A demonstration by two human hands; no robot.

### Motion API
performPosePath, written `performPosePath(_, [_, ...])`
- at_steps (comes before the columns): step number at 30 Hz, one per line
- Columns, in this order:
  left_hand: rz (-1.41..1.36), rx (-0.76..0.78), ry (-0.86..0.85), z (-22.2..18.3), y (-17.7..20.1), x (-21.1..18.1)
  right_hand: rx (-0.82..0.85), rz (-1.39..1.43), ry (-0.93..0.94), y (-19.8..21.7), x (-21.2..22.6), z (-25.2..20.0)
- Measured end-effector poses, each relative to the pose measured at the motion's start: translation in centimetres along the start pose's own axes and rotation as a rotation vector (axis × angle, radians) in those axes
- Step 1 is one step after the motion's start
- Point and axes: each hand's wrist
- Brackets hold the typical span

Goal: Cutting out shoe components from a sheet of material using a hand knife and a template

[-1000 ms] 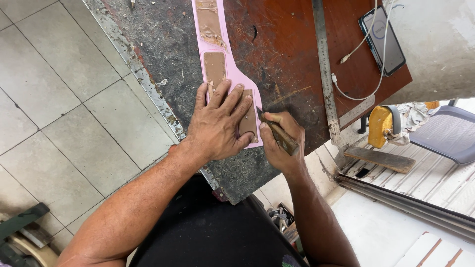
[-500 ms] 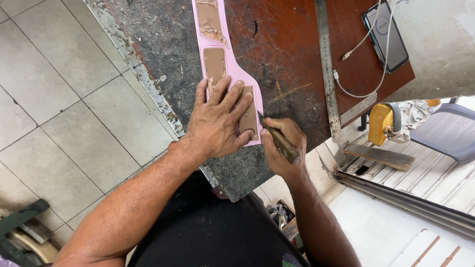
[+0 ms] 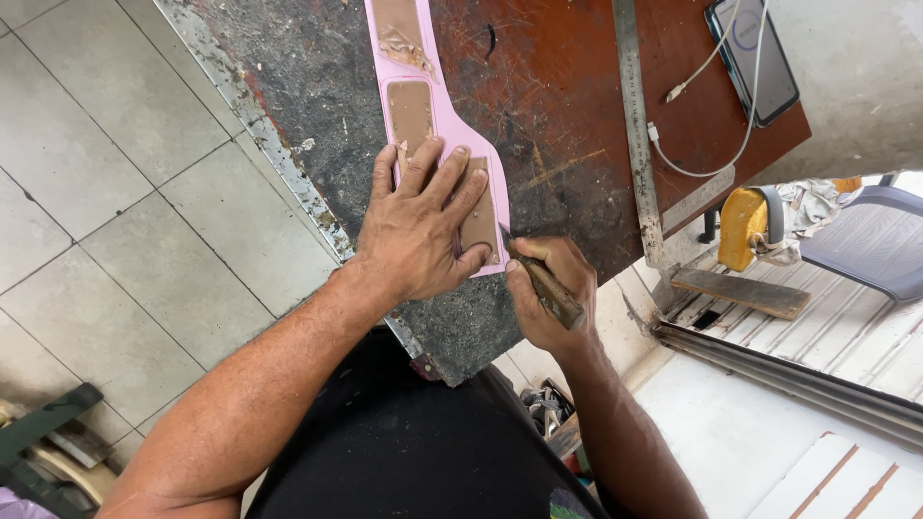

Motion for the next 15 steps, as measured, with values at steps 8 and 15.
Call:
performPosePath(8, [0.01, -0.009, 0.0, 0.0, -0.1, 0.0, 0.013, -0.019, 0.008, 0.3, 0.3, -0.6])
performPosePath(15, [0.014, -0.019, -0.007, 0.1, -0.2, 0.1, 0.024, -0.038, 0.032, 0.5, 1.0, -1.0])
Point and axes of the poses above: each hand's wrist, its own z-axis towards the middle knuckle, its own y-axis out of the back of the hand, x = y × z, and after that the axes turned 5 degrees about y, right-handed
